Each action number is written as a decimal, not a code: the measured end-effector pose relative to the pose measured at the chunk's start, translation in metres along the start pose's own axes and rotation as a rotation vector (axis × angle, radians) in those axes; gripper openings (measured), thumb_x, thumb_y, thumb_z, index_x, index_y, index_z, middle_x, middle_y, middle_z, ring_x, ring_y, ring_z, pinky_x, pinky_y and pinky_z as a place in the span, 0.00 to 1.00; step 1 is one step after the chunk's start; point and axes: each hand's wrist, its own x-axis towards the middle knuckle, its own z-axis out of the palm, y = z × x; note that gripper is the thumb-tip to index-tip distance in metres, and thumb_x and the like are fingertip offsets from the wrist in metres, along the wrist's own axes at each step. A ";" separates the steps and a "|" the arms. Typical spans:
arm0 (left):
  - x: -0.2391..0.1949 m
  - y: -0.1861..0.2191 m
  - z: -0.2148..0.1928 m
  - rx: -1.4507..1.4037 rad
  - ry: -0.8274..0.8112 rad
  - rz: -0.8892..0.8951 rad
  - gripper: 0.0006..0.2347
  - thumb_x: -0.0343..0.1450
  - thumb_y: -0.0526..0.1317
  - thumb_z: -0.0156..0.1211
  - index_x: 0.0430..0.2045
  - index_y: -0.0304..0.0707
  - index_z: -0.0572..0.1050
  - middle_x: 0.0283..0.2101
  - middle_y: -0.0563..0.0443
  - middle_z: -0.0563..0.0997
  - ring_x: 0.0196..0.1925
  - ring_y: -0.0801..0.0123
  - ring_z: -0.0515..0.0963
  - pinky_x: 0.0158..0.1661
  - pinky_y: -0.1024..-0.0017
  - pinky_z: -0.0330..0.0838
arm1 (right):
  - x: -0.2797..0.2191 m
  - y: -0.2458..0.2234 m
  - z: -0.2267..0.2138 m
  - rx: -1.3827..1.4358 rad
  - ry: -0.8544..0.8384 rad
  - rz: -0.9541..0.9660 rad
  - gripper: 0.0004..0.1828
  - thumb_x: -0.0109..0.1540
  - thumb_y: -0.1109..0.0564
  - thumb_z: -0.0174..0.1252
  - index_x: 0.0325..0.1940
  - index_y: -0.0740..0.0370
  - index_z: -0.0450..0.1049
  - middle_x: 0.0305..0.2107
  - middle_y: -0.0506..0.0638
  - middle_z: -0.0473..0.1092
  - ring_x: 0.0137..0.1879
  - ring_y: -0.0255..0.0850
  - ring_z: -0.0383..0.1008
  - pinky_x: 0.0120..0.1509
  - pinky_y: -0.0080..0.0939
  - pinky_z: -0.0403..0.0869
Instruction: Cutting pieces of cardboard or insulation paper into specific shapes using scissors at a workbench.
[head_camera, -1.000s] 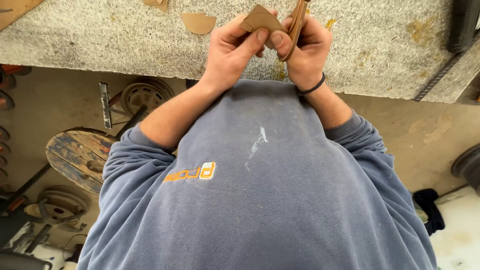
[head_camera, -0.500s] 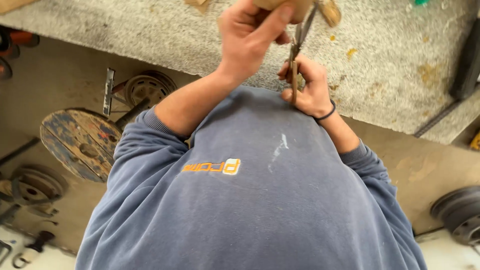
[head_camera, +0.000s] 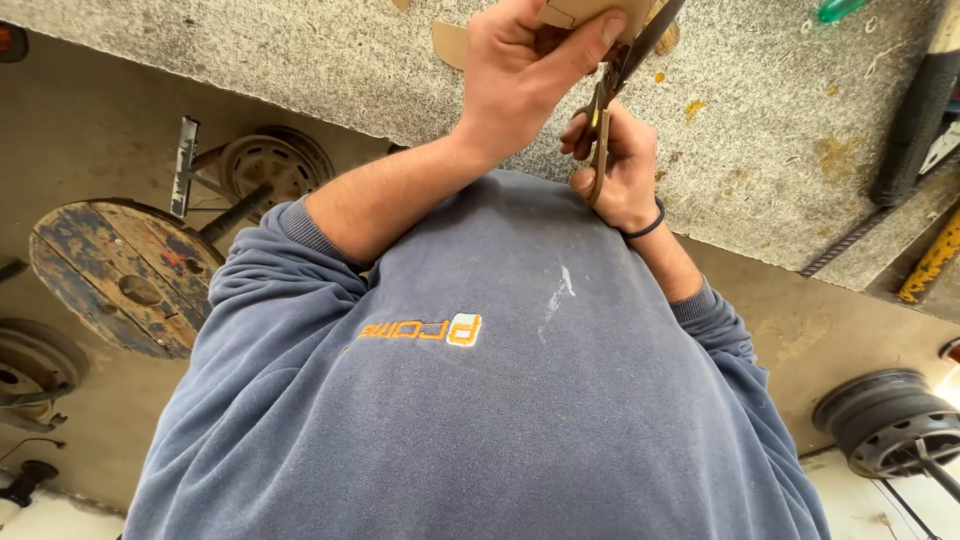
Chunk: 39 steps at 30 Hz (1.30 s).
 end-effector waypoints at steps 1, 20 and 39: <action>0.000 0.000 0.001 -0.002 0.002 0.001 0.07 0.79 0.31 0.63 0.50 0.33 0.78 0.45 0.48 0.86 0.43 0.73 0.88 0.43 0.76 0.86 | 0.000 0.000 0.000 -0.002 -0.001 0.000 0.44 0.59 0.19 0.61 0.47 0.66 0.73 0.35 0.47 0.73 0.39 0.32 0.72 0.45 0.32 0.71; -0.002 -0.005 0.005 -0.023 0.066 -0.011 0.06 0.80 0.32 0.63 0.49 0.33 0.79 0.42 0.50 0.86 0.40 0.77 0.86 0.41 0.78 0.84 | 0.001 0.003 0.003 0.000 0.011 0.012 0.46 0.59 0.18 0.60 0.48 0.66 0.71 0.37 0.47 0.72 0.41 0.34 0.74 0.45 0.33 0.72; 0.000 -0.006 0.002 -0.007 0.063 -0.028 0.06 0.79 0.32 0.64 0.48 0.32 0.80 0.43 0.50 0.86 0.41 0.77 0.86 0.41 0.78 0.83 | -0.004 0.016 0.000 0.064 0.028 0.072 0.39 0.58 0.24 0.65 0.44 0.65 0.71 0.31 0.45 0.72 0.32 0.29 0.70 0.37 0.29 0.68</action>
